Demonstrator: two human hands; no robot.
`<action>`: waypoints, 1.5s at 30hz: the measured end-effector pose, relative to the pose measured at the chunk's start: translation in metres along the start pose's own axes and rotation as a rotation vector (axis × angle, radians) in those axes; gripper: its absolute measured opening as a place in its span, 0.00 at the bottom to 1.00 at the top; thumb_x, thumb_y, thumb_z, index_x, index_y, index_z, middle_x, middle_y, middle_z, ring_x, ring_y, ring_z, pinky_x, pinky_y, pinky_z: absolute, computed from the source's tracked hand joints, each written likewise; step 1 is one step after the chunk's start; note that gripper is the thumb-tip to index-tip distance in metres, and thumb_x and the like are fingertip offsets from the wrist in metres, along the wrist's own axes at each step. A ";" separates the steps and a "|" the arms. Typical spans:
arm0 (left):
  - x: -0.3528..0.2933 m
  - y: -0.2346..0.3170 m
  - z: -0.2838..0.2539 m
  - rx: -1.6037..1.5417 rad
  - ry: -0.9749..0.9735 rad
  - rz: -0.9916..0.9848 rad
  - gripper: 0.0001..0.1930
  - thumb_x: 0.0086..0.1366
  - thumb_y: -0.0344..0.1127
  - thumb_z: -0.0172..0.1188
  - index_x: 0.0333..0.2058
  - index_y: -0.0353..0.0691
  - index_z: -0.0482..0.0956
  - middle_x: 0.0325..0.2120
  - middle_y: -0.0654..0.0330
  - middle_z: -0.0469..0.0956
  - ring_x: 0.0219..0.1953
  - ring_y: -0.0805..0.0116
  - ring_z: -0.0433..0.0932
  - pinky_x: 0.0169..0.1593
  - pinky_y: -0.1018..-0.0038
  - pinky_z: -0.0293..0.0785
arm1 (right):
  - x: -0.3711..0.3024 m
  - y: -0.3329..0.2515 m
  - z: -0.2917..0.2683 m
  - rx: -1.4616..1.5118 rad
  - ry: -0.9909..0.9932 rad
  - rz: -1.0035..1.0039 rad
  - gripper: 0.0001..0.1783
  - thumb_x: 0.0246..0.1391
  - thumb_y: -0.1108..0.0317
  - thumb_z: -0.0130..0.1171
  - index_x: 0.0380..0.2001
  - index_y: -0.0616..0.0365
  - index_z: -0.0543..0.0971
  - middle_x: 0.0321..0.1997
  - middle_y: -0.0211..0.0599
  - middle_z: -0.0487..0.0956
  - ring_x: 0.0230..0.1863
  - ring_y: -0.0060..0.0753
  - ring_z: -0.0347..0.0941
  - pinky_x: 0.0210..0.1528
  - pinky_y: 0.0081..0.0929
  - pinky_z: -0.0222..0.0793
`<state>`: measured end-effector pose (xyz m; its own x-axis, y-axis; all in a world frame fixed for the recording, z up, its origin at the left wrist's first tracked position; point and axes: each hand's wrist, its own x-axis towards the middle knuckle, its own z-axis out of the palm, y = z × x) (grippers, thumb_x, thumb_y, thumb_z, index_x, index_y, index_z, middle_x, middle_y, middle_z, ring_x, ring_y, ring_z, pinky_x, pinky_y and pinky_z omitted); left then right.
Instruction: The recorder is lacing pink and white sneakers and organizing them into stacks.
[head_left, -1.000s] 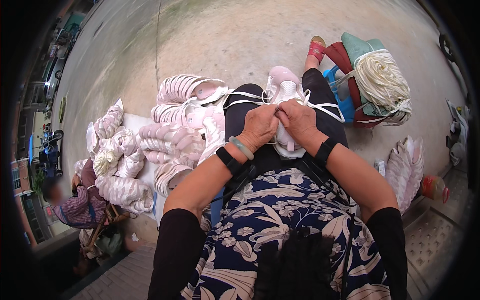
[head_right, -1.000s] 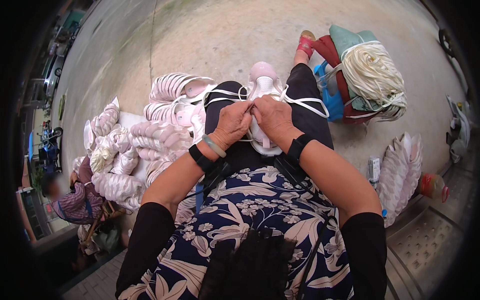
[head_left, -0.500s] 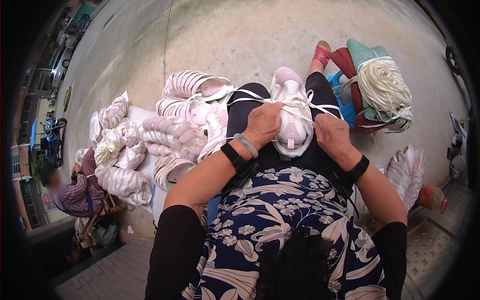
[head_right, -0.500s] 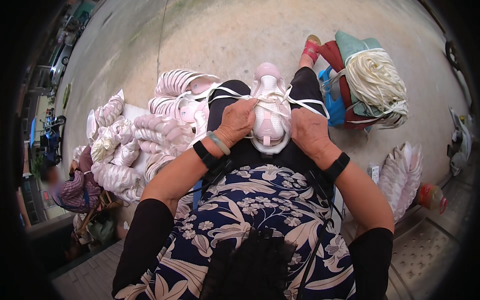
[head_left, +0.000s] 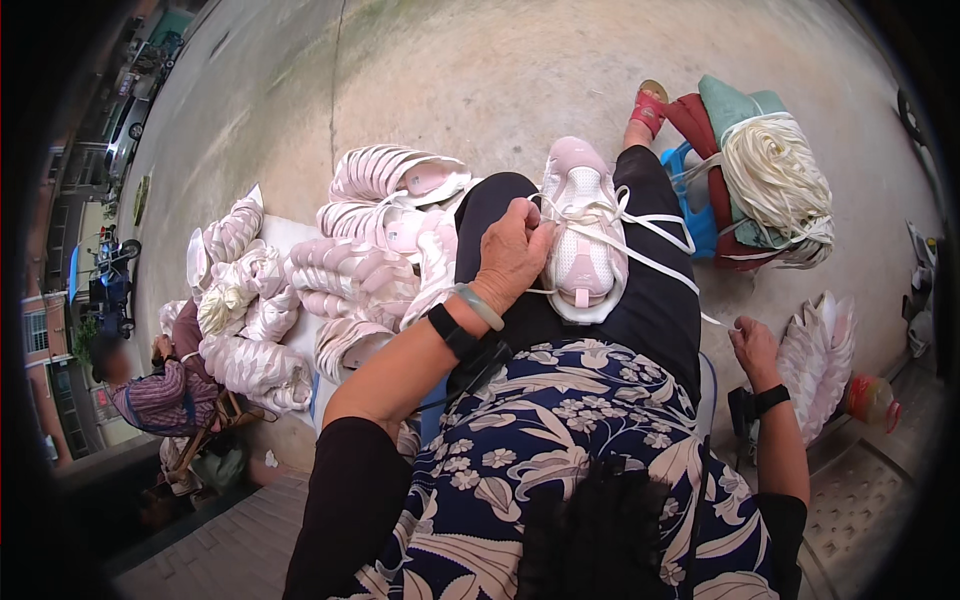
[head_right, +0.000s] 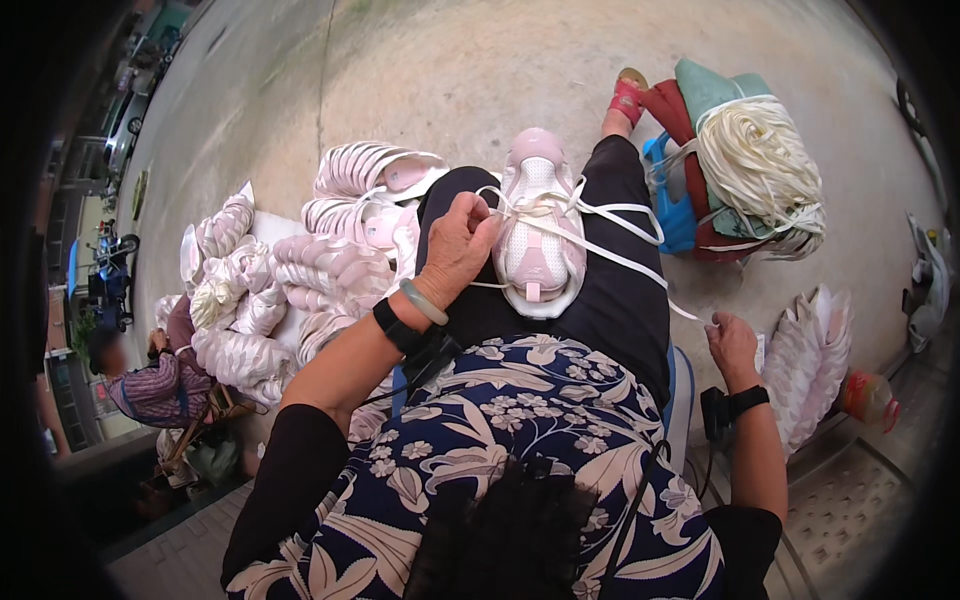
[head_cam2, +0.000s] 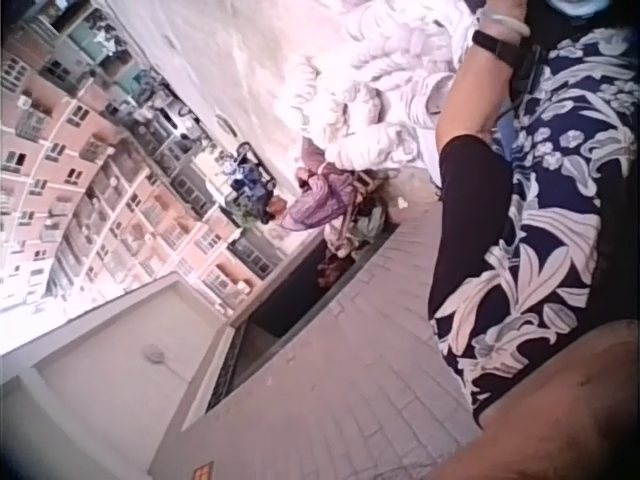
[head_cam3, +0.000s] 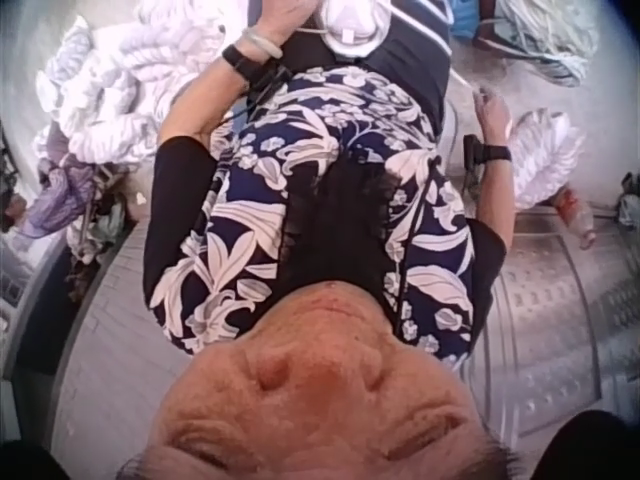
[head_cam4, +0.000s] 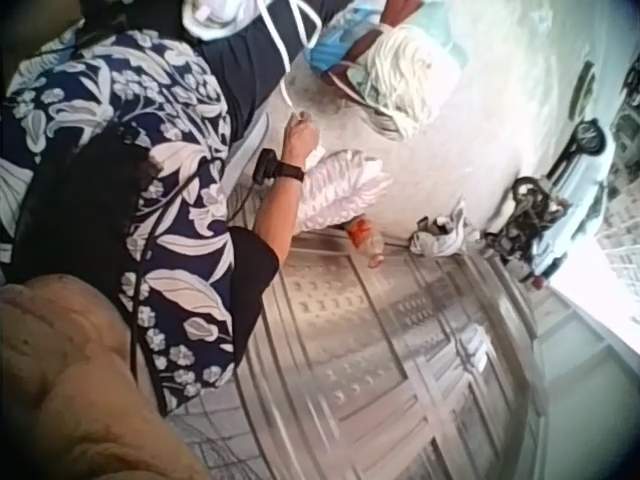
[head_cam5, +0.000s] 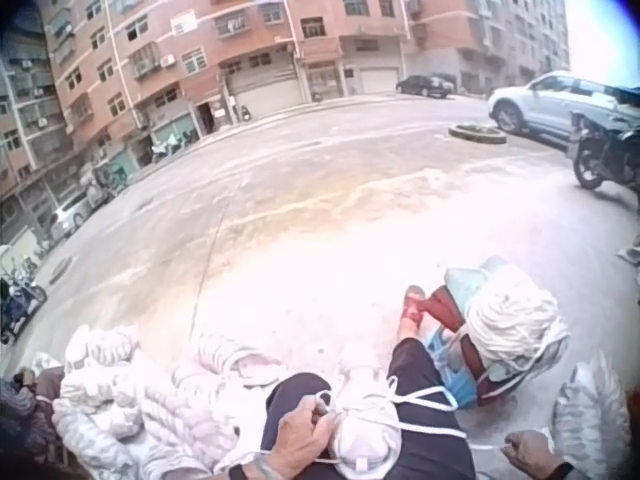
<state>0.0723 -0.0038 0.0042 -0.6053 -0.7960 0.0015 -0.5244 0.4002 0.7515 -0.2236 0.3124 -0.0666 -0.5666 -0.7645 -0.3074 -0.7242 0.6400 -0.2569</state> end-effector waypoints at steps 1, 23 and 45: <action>0.005 -0.005 0.000 -0.156 0.032 -0.072 0.09 0.56 0.30 0.58 0.32 0.35 0.69 0.23 0.58 0.74 0.24 0.73 0.73 0.31 0.79 0.70 | 0.006 -0.016 -0.006 0.008 0.001 -0.001 0.09 0.44 0.65 0.58 0.28 0.58 0.75 0.27 0.45 0.75 0.33 0.49 0.71 0.34 0.40 0.65; 0.038 -0.008 -0.037 -0.647 -0.478 -0.222 0.07 0.48 0.27 0.52 0.26 0.34 0.77 0.20 0.62 0.75 0.27 0.78 0.72 0.35 0.82 0.67 | 0.064 -0.212 -0.045 0.352 0.188 -0.784 0.13 0.41 0.68 0.59 0.35 0.56 0.75 0.26 0.36 0.75 0.32 0.38 0.72 0.38 0.33 0.62; 0.049 0.017 -0.033 0.134 -0.598 0.158 0.05 0.57 0.31 0.55 0.27 0.36 0.76 0.21 0.62 0.75 0.27 0.70 0.74 0.36 0.74 0.69 | 0.070 -0.227 -0.050 0.516 -0.018 -0.606 0.08 0.48 0.65 0.53 0.27 0.59 0.75 0.25 0.46 0.75 0.30 0.51 0.72 0.33 0.39 0.65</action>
<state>0.0533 -0.0514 0.0393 -0.8914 -0.3464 -0.2922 -0.4481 0.5766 0.6832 -0.1183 0.1095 0.0160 -0.1225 -0.9924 0.0077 -0.6283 0.0715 -0.7747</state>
